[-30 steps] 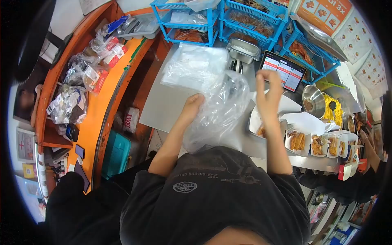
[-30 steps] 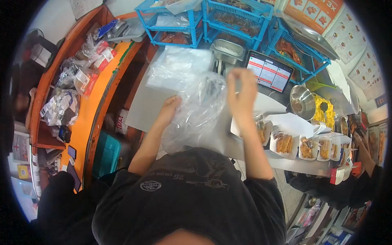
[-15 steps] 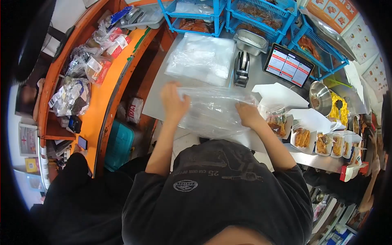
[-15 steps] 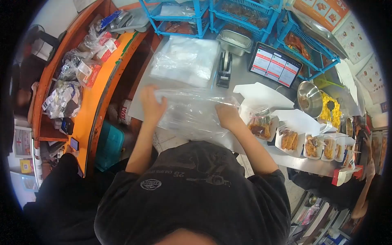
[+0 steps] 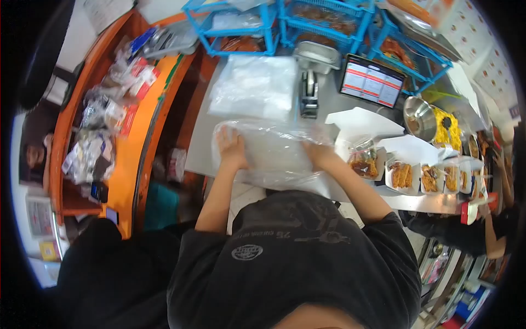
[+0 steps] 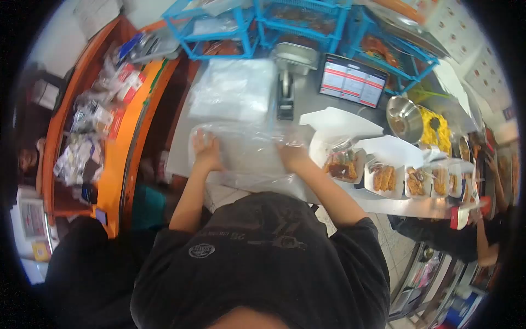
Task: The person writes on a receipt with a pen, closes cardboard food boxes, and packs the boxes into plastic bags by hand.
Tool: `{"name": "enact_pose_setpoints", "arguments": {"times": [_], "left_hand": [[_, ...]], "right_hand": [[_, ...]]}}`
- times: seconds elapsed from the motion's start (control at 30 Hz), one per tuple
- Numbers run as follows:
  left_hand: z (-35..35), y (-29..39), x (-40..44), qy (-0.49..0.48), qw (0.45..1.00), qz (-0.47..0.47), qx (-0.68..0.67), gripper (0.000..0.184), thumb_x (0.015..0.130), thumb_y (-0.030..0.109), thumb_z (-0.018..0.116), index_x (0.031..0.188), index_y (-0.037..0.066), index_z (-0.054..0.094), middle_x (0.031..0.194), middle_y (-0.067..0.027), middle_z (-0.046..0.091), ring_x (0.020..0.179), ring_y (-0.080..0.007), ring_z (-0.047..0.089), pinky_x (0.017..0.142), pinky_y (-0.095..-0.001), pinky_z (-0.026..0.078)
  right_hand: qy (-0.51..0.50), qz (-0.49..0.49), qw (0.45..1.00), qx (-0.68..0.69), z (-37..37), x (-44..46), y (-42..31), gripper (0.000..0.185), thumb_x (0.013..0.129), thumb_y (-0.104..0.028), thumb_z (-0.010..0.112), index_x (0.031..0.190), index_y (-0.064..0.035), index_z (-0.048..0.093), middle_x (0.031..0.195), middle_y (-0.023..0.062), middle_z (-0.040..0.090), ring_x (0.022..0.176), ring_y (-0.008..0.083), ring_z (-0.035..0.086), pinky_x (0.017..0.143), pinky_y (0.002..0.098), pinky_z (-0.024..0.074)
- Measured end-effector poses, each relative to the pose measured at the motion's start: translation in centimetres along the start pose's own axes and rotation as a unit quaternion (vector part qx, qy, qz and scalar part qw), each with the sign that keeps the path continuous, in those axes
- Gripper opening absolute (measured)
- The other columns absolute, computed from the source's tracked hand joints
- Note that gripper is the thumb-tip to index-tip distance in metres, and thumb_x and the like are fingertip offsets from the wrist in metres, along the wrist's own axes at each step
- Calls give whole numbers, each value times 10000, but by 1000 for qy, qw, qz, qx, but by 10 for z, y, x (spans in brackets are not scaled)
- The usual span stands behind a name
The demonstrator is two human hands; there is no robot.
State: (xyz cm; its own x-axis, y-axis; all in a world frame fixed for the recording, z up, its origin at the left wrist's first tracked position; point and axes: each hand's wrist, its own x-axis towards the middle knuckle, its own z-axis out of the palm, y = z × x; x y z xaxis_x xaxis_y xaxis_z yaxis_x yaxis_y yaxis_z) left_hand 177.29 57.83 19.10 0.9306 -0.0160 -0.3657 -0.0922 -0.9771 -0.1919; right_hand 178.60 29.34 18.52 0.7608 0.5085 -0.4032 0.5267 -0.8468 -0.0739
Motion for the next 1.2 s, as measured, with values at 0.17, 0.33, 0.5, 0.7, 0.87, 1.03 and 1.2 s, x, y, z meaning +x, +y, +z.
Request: {"name": "enact_pose_setpoints", "arguments": {"times": [0.17,0.33,0.5,0.7,0.87,1.03,1.2], "left_hand": [[23,12,12,51,976,33,-209,1110,550,559,826,1412,27,372,1541,-229,240,1445,-411,139,1127,-642,51],[47,-25,45,-39,970,-75,-228,1241,547,650,791,1480,33,252,1557,-221,203,1453,-374,140,1134,-613,101],[38,-110,81,-2,967,-99,-235,1276,514,509,867,1512,90,193,1585,-124,199,1470,-300,131,1162,-570,70],[-24,-76,68,106,959,-164,-204,506,725,261,756,1154,39,606,1180,-182,629,1180,-363,542,1006,-451,405],[-14,17,43,287,895,-31,-340,285,809,154,643,1053,9,617,1092,-212,642,1098,-392,568,962,-453,432],[74,37,79,322,917,17,-234,503,793,114,652,1265,5,516,1305,-219,525,1252,-427,422,1097,-487,284],[66,36,83,274,925,19,-262,571,783,119,676,1306,-11,489,1335,-223,503,1295,-421,380,1133,-483,232]], "right_hand": [[100,-201,920,321,-14,-12,-32,469,802,-120,659,1245,-1,557,1245,207,579,1154,366,560,1008,426,431],[267,-186,813,483,-44,-53,-43,259,854,-85,610,1100,-5,619,1012,163,674,971,330,640,885,417,483],[349,-28,857,377,-1,-82,-11,161,850,-128,631,978,-31,625,908,134,657,917,324,609,814,422,481],[298,-46,877,374,62,-89,-18,130,824,-178,635,891,-66,637,873,114,648,910,317,601,786,433,484],[292,-60,865,403,55,-78,-28,134,826,-186,634,830,-54,611,805,119,625,833,327,605,723,445,483],[329,-59,912,238,106,-49,-24,231,834,-243,609,709,-57,555,677,128,588,688,342,597,630,462,476],[382,-67,895,221,110,-46,-24,254,817,-251,609,676,-52,538,628,138,563,648,331,592,607,463,476]]}}
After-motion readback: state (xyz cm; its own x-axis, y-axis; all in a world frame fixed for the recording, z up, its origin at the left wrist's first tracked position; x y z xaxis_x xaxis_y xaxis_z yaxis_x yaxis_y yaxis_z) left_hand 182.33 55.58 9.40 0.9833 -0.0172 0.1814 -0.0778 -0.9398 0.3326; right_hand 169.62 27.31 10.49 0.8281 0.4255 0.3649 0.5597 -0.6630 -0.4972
